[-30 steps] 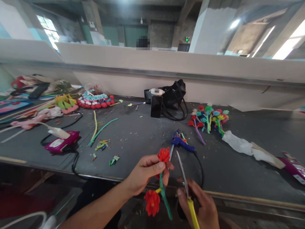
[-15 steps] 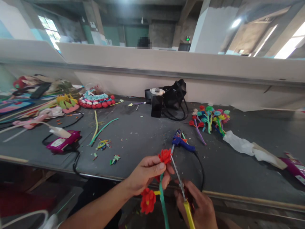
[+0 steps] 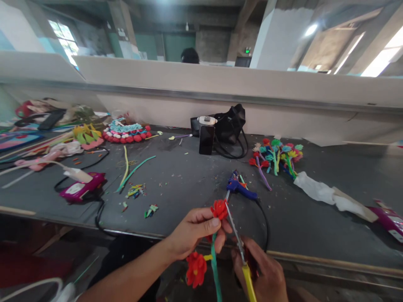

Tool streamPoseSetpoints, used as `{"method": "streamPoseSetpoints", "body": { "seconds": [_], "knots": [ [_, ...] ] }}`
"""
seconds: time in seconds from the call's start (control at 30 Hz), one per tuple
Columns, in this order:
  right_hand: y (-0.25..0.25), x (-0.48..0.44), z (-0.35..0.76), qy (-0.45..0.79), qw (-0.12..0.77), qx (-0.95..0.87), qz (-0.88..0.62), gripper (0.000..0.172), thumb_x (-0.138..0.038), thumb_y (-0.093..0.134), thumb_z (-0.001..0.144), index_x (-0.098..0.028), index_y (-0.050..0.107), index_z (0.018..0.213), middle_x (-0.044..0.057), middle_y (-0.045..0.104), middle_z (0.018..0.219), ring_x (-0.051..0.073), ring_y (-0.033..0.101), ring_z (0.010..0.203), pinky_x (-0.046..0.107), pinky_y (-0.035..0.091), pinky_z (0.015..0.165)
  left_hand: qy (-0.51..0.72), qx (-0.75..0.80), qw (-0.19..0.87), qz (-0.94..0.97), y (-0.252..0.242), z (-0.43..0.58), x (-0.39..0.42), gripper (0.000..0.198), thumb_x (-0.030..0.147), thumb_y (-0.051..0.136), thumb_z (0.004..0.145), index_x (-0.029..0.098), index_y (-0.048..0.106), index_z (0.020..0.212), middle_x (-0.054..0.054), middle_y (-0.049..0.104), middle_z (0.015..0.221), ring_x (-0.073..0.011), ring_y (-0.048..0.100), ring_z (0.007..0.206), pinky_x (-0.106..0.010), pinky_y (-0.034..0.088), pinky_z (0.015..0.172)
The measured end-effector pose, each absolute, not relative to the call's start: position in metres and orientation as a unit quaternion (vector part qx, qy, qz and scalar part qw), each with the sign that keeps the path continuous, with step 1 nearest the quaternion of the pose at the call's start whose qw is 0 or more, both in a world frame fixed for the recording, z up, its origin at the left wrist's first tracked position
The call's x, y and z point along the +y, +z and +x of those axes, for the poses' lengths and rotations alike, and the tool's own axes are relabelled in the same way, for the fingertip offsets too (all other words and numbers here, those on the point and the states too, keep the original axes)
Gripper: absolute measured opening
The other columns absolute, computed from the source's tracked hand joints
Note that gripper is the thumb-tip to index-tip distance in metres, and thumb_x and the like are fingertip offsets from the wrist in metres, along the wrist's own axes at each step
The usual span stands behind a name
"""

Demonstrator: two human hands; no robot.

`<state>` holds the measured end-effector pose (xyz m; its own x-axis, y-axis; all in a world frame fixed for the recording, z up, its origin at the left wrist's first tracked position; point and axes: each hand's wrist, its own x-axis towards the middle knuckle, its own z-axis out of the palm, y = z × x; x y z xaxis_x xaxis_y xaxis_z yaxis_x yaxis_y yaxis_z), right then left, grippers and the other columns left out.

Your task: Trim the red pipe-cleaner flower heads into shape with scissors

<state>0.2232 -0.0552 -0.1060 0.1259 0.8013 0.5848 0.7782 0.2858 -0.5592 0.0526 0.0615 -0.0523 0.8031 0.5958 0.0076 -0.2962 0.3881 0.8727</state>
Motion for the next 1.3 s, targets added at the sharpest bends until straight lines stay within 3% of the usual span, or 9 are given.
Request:
{"method": "streamPoseSetpoints", "body": {
  "seconds": [0.3, 0.67, 1.3],
  "knots": [
    [-0.1065, -0.0573, 0.2226, -0.019, 0.478, -0.646, -0.595, 0.008, -0.025, 0.061, 0.089, -0.019, 0.067, 0.091, -0.006, 0.063, 0.058, 0.006, 0.056, 0.041, 0.011, 0.045, 0.048, 0.271, 0.147, 0.820, 0.482, -0.0530, 0.0518, 0.0614, 0.034, 0.044, 0.068, 0.089, 0.011, 0.075, 0.090, -0.002, 0.064, 0.055, -0.0113, 0.055, 0.051, -0.027, 0.040, 0.063],
    [-0.1062, -0.0524, 0.2285, 0.015, 0.471, -0.658, -0.587, 0.015, -0.024, 0.062, 0.087, -0.019, 0.067, 0.100, -0.004, 0.067, 0.066, 0.009, 0.061, 0.049, 0.014, 0.050, 0.051, 0.272, 0.117, 0.850, 0.436, -0.0502, 0.0514, 0.0644, 0.034, 0.043, 0.072, 0.084, 0.009, 0.077, 0.084, -0.003, 0.061, 0.049, -0.0124, 0.055, 0.048, -0.030, 0.045, 0.067],
    [-0.1043, -0.0534, 0.2249, -0.020, 0.479, -0.662, -0.575, 0.012, -0.021, 0.062, 0.086, -0.019, 0.066, 0.097, 0.000, 0.071, 0.070, 0.012, 0.067, 0.055, 0.018, 0.054, 0.057, 0.239, 0.064, 0.880, 0.406, -0.0549, 0.0559, 0.0612, 0.035, 0.041, 0.072, 0.085, 0.007, 0.075, 0.082, -0.003, 0.060, 0.048, -0.0125, 0.054, 0.045, -0.032, 0.049, 0.066]
  ]
}}
